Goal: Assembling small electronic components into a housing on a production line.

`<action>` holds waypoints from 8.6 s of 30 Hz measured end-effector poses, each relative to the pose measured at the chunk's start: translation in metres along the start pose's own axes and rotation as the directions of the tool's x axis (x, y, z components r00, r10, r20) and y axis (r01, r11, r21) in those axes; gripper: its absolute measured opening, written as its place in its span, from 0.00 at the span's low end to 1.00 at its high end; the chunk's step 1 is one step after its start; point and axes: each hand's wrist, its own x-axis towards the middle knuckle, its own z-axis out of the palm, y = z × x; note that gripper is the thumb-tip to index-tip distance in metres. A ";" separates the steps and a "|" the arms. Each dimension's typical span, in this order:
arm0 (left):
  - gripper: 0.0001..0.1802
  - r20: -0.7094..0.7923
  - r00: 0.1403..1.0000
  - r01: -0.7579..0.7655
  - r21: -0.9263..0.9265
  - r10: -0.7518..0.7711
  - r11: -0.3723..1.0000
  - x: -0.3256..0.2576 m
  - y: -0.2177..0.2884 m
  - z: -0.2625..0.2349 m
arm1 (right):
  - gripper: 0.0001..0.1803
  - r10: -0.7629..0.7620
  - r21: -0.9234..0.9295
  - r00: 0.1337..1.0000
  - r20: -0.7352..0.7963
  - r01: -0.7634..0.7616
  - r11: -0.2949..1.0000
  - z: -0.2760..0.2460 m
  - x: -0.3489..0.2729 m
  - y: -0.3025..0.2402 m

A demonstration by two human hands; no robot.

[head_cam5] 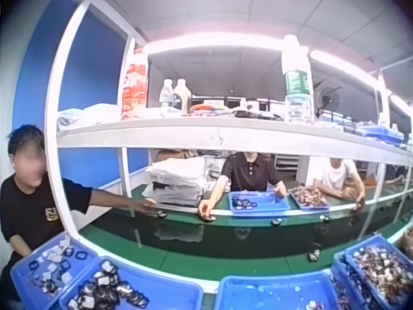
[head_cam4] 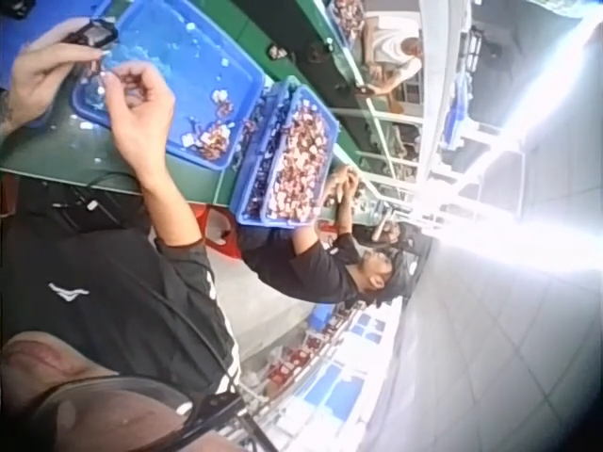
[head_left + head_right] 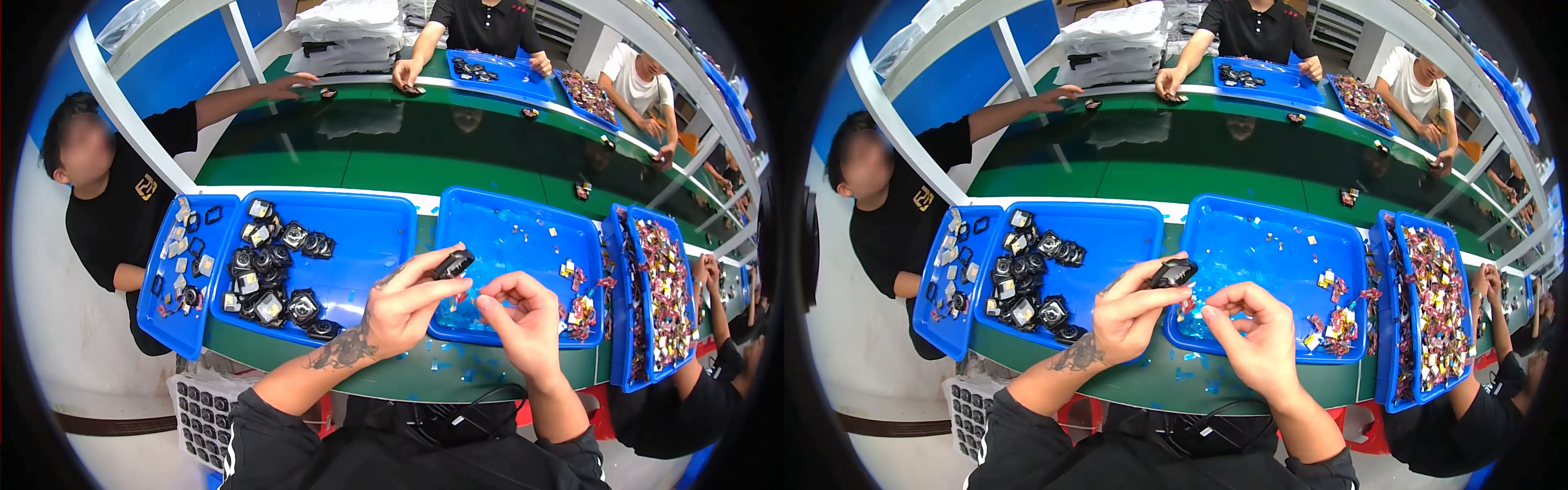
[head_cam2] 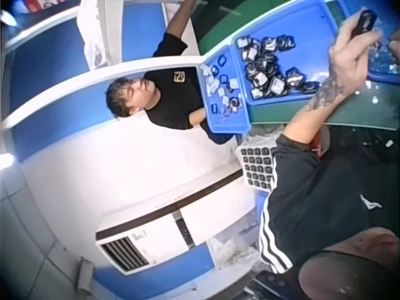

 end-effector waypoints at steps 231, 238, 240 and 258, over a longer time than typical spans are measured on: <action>0.22 0.295 0.775 0.593 -0.644 -0.559 0.483 0.003 -0.003 0.030 | 0.05 -0.373 -0.531 0.924 -0.086 0.274 0.802 -0.002 0.008 -0.002; 0.21 0.283 0.761 0.581 -0.698 -0.584 0.418 -0.003 -0.004 0.037 | 0.04 -0.321 -0.503 0.941 -0.106 0.227 0.834 0.004 0.012 0.004; 0.21 0.284 0.759 0.586 -0.688 -0.585 0.427 -0.003 -0.002 0.037 | 0.04 -0.308 -0.499 0.946 -0.105 0.218 0.839 0.004 0.010 0.000; 0.21 0.313 0.771 0.601 -0.644 -0.555 0.473 -0.010 -0.007 0.038 | 0.03 -0.186 -0.420 0.976 -0.115 0.122 0.899 0.001 0.015 0.001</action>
